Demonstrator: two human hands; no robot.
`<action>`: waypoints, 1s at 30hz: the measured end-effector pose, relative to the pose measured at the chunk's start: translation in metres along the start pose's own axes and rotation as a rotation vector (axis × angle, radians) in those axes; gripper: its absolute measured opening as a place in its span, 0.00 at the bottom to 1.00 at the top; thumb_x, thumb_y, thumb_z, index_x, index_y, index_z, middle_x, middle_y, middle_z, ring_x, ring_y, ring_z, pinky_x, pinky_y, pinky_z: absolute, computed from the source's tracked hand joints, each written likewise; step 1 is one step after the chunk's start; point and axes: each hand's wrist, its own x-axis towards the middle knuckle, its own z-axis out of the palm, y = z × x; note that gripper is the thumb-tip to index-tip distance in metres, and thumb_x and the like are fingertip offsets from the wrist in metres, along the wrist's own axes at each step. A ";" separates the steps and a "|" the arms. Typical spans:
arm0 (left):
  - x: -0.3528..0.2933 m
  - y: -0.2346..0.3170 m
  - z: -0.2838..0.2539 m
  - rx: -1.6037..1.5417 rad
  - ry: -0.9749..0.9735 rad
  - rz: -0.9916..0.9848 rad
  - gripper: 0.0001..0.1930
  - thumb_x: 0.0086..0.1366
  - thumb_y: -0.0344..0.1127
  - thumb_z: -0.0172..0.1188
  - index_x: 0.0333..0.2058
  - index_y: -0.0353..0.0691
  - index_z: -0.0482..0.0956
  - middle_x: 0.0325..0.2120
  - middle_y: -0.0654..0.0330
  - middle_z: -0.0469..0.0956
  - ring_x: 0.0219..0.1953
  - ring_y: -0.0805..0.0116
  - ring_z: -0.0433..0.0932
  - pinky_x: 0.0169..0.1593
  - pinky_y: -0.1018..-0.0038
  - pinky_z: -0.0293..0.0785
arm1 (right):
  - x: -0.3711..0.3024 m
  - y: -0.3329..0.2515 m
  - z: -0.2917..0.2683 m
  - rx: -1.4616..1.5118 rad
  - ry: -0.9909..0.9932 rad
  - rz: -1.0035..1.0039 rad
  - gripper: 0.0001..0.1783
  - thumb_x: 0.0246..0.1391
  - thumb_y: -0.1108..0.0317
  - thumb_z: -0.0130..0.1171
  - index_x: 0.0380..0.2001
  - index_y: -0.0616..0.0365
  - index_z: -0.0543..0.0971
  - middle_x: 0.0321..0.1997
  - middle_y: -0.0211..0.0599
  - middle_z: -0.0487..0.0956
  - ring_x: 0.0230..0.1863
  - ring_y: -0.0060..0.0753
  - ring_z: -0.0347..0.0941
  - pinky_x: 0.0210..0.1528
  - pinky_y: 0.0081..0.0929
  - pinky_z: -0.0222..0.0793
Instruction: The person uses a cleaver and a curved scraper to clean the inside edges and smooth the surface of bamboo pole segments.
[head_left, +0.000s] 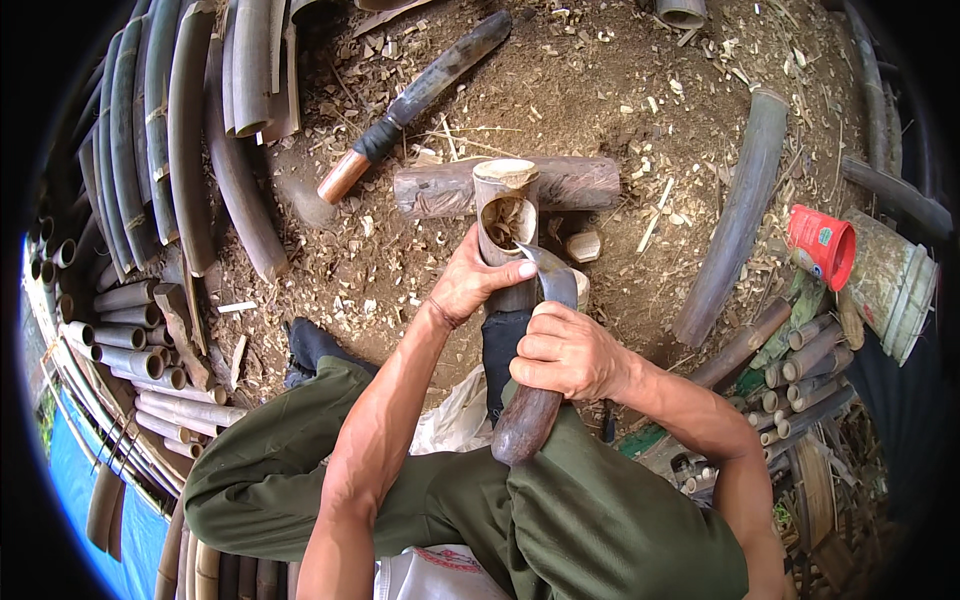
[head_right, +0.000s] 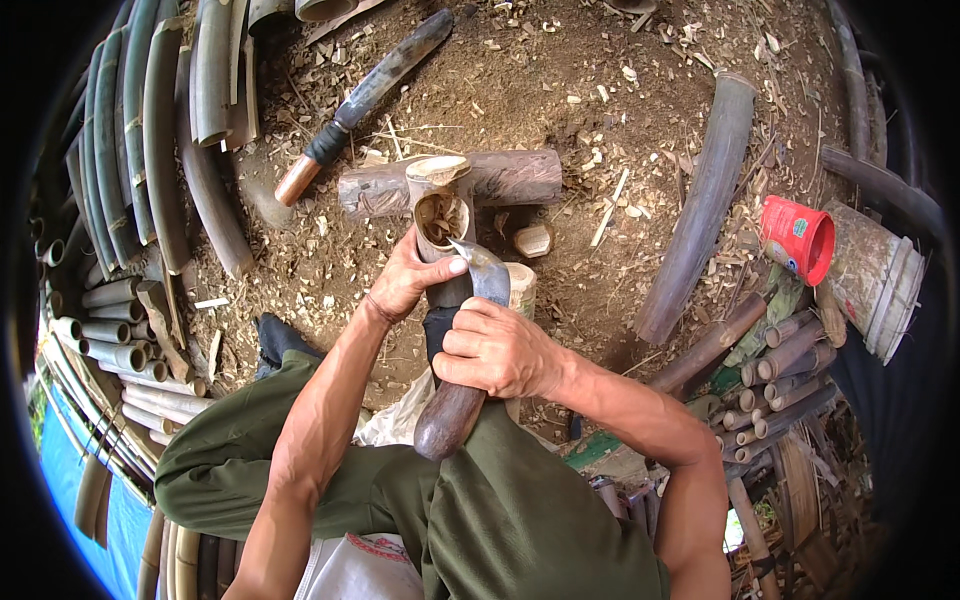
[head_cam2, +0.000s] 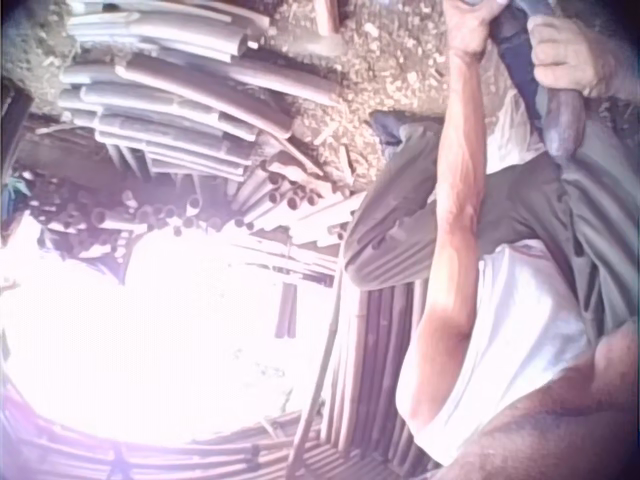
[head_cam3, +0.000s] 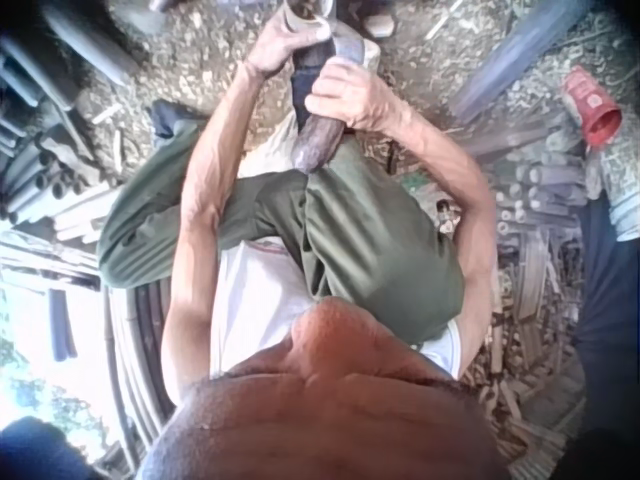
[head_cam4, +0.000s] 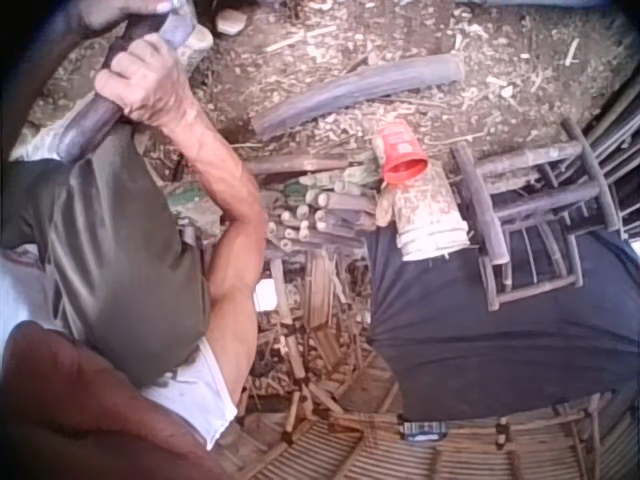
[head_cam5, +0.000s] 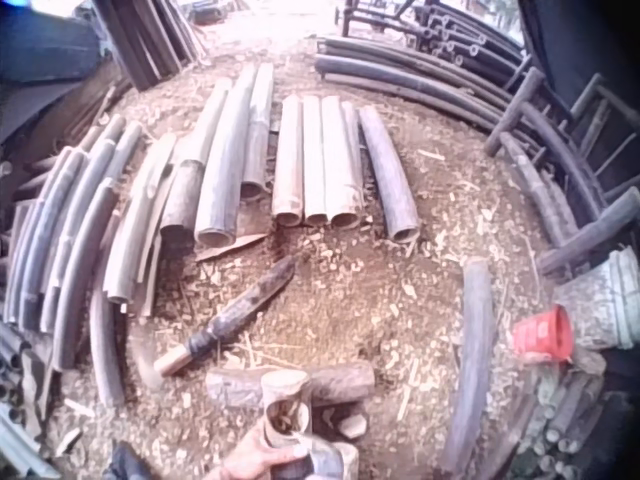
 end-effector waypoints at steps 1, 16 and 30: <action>0.000 0.000 0.002 -0.002 0.009 0.017 0.38 0.51 0.38 0.78 0.57 0.35 0.67 0.47 0.60 0.76 0.50 0.70 0.74 0.57 0.70 0.70 | -0.003 0.003 0.001 -0.034 -0.021 -0.010 0.11 0.39 0.63 0.57 0.29 0.54 0.76 0.25 0.27 0.66 0.32 0.31 0.68 0.41 0.31 0.66; -0.005 -0.013 0.011 -0.031 0.165 0.076 0.43 0.48 0.44 0.78 0.57 0.30 0.65 0.49 0.55 0.76 0.51 0.67 0.75 0.58 0.69 0.70 | -0.006 0.015 -0.017 -0.141 0.037 -0.080 0.09 0.37 0.66 0.60 0.26 0.54 0.76 0.25 0.28 0.66 0.31 0.32 0.70 0.47 0.33 0.70; -0.013 -0.019 -0.008 -0.174 0.024 0.028 0.45 0.54 0.46 0.75 0.64 0.35 0.60 0.51 0.58 0.75 0.52 0.69 0.73 0.58 0.71 0.69 | 0.026 0.015 -0.006 0.095 -0.231 -0.119 0.10 0.39 0.64 0.57 0.28 0.54 0.74 0.25 0.27 0.64 0.32 0.31 0.67 0.45 0.33 0.66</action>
